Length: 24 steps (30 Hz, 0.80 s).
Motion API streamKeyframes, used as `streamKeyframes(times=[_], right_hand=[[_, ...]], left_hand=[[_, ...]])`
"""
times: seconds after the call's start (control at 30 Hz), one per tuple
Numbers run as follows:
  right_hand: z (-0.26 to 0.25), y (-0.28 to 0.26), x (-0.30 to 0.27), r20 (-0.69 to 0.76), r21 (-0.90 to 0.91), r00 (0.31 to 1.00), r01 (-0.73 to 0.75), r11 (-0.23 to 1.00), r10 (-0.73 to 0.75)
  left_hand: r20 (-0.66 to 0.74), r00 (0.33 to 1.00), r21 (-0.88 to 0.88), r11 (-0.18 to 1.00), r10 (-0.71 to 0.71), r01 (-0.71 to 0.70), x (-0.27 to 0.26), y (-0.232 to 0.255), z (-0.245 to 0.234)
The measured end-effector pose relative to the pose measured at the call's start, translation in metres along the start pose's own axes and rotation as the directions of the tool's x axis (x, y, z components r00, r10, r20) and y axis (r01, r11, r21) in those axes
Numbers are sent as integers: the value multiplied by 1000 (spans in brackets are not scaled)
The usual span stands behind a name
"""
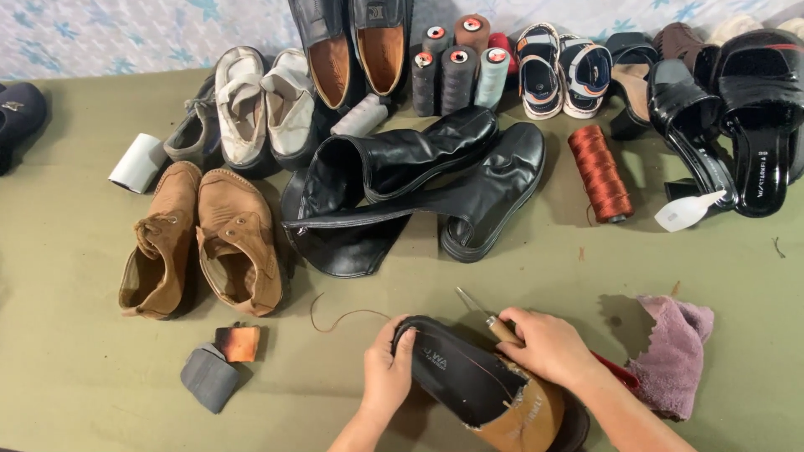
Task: The person uses a stitching awl and thread to sew the sole of a black shoe. They repeatedly pierce the shoe material with the awl and pull the thread through to secure the sole. The workspace contains various other shoes and spools of thread.
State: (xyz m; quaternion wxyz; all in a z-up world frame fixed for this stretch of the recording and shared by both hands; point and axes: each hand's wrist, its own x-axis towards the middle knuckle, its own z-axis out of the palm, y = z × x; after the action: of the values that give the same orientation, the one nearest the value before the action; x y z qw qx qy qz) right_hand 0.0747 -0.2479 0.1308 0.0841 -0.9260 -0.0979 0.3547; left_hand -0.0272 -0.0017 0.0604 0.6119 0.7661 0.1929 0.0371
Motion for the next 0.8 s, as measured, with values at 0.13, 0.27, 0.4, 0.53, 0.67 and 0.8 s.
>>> streamKeyframes(times=[0.13, 0.27, 0.4, 0.53, 0.67, 0.8], right_hand=[[-9, 12, -3, -44, -74, 999, 26, 997, -29], [-21, 26, -25, -209, 284, 968, -78, 956, 141], [-18, 34, -52, -428, 485, 899, 138, 864, 96], [-9, -25, -89, -133, 479, 985, -32, 877, 109], [46, -24, -67, -219, 200, 961, 213, 956, -168], [65, -24, -59, -286, 124, 933, 261, 957, -217]], left_hand=[[-29, 999, -11, 999, 46, -46, -6, 0, 17], [106, 990, 73, 994, -94, 87, -4, 14, 15], [122, 992, 256, 965, 22, -53, -1, 5, 7], [103, 985, 387, 906, 140, -170, -1, -8, 4], [34, 989, 277, 949, 146, -150, -9, -3, 2], [-22, 990, 189, 973, 141, -134, -12, -8, 0]])
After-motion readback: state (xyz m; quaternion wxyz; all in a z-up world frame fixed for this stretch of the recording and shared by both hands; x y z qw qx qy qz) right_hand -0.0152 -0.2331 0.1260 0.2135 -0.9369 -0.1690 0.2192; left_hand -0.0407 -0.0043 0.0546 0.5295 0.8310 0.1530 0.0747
